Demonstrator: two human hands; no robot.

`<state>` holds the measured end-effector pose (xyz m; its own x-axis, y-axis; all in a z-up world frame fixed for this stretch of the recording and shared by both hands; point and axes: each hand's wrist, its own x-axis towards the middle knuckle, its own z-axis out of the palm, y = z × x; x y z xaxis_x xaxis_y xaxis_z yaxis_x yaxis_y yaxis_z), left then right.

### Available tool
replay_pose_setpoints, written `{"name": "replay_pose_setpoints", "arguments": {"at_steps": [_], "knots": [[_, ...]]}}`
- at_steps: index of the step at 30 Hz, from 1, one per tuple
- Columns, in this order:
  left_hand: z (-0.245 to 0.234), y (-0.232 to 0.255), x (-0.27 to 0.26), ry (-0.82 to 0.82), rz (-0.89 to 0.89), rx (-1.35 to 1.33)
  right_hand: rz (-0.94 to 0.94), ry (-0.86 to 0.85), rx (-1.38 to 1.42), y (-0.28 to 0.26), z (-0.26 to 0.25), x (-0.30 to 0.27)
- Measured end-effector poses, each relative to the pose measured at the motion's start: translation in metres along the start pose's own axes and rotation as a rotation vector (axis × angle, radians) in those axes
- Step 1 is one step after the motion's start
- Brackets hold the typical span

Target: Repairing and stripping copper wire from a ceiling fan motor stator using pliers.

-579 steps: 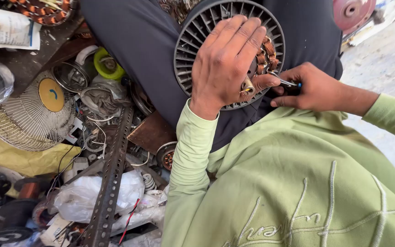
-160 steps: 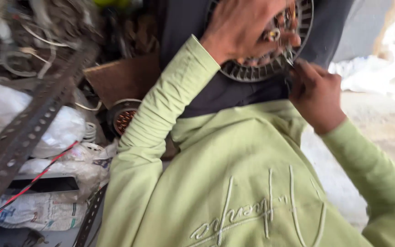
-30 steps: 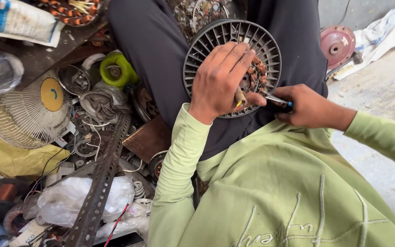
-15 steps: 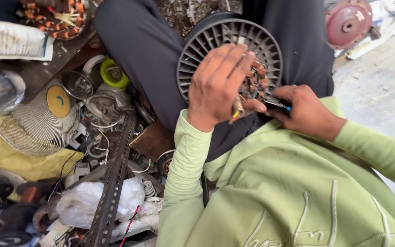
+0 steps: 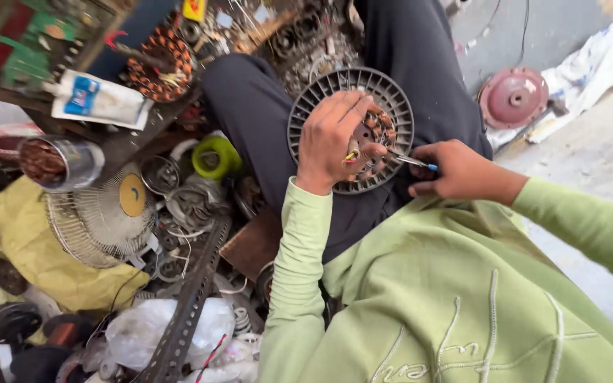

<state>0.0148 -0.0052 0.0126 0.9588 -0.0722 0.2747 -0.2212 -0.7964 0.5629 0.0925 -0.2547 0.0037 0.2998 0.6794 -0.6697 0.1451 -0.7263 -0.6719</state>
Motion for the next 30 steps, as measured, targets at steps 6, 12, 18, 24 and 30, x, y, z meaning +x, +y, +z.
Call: {"name": "replay_pose_setpoints", "arguments": {"at_steps": [6,12,18,24,30], "knots": [[0.002,0.005,-0.001,-0.022,-0.032,-0.012,-0.046,-0.271,0.335,0.028,-0.013,0.006],[0.005,0.015,0.000,-0.048,-0.092,0.009,0.018,0.047,-0.140,-0.002,-0.003,0.000],[0.010,0.013,0.006,-0.083,-0.120,-0.015,-0.189,0.019,0.026,0.022,-0.003,0.012],[0.016,0.008,0.002,-0.073,-0.144,-0.034,-0.211,0.124,-0.131,0.026,0.011,0.016],[0.014,0.013,0.010,-0.152,-0.162,0.008,-0.198,0.160,-0.048,0.033,0.018,0.016]]}}
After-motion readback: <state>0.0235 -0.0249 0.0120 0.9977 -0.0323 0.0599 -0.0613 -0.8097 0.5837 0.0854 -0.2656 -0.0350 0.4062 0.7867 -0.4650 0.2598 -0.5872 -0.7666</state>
